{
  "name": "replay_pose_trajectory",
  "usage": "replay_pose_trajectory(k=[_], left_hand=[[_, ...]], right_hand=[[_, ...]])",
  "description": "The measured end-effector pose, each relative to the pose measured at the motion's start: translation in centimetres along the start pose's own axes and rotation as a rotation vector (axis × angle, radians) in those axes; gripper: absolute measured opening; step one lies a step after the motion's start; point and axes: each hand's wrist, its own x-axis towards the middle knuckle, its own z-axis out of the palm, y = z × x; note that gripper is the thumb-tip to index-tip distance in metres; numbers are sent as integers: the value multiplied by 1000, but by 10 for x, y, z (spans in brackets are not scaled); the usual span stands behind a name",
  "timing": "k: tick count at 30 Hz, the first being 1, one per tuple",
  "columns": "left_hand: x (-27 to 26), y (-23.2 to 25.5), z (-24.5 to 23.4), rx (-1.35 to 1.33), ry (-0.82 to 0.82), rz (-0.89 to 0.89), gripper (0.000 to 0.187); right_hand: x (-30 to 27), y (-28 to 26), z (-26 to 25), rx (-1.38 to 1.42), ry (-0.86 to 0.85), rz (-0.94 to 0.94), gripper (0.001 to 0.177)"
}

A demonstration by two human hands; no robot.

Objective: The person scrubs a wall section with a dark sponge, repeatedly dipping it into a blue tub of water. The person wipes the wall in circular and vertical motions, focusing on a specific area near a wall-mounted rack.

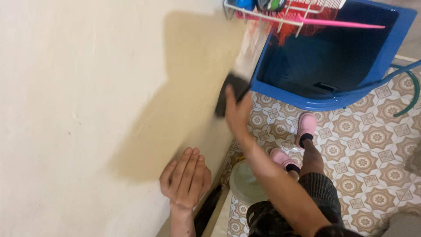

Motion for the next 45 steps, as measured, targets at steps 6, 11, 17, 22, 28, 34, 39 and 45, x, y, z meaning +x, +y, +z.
replay_pose_trajectory(k=[6, 11, 17, 22, 28, 34, 39, 45], left_hand=[[5, 1, -1, -4, -26, -12, 13], [1, 1, -1, -35, -33, -26, 13], [3, 0, 2, 5, 22, -13, 12], [4, 0, 7, -6, 64, -9, 13], [4, 1, 7, -11, 70, 8, 15], [7, -2, 8, 1, 74, 8, 14], [3, 3, 4, 4, 23, -31, 15], [7, 2, 3, 0, 18, -14, 14]], right_hand=[[-6, -16, -11, 112, -162, -112, 27], [96, -8, 13, 236, -3, -106, 26], [-16, -65, -10, 85, -135, -61, 38], [36, -28, -2, -24, -37, -276, 32], [105, -12, 15, 152, 58, -138, 25], [-1, -64, -19, 18, -241, -277, 20], [41, -54, -12, -25, -120, -118, 13], [-10, -66, -20, 34, -169, -294, 21]])
